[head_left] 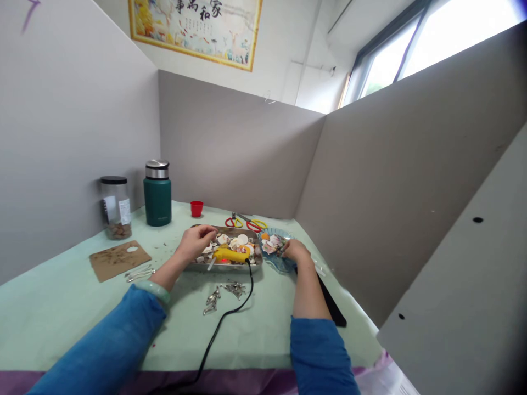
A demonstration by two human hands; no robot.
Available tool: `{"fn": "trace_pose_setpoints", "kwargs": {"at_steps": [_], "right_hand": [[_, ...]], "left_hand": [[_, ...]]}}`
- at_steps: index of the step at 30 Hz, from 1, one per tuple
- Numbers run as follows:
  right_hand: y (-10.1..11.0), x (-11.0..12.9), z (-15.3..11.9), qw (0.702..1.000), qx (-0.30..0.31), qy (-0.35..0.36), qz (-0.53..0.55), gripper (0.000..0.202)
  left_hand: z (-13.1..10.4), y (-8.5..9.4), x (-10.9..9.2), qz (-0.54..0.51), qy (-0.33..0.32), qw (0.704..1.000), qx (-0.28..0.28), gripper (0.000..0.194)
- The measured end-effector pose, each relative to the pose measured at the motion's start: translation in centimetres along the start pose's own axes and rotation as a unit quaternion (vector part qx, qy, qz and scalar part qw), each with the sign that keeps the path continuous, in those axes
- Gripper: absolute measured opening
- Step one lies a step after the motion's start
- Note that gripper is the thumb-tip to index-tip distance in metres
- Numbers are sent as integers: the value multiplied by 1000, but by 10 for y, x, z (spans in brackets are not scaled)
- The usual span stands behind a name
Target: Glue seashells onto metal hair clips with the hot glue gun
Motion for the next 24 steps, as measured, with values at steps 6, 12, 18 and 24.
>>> {"fn": "trace_pose_setpoints", "kwargs": {"at_steps": [6, 12, 18, 24], "right_hand": [[-2, 9, -2, 999, 26, 5, 22, 31], [-5, 14, -2, 999, 24, -12, 22, 18], [-7, 14, -2, 999, 26, -6, 20, 21], [-9, 11, 2, 999, 9, -11, 29, 20]], "left_hand": [[0, 0, 1, 11, 0, 1000, 1, 31], [1, 0, 3, 18, -9, 1000, -2, 31], [1, 0, 1, 20, -10, 1000, 0, 30], [-1, 1, -5, 20, -2, 1000, 0, 31]]}}
Point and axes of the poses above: each hand's wrist, its own z-axis towards the middle knuckle, its own y-axis out of the back of the hand, x = y × z, the point moved 4 cm from there along z, towards the middle knuckle, and after that the axes turned 3 degrees about -z, right-handed, at the moved point
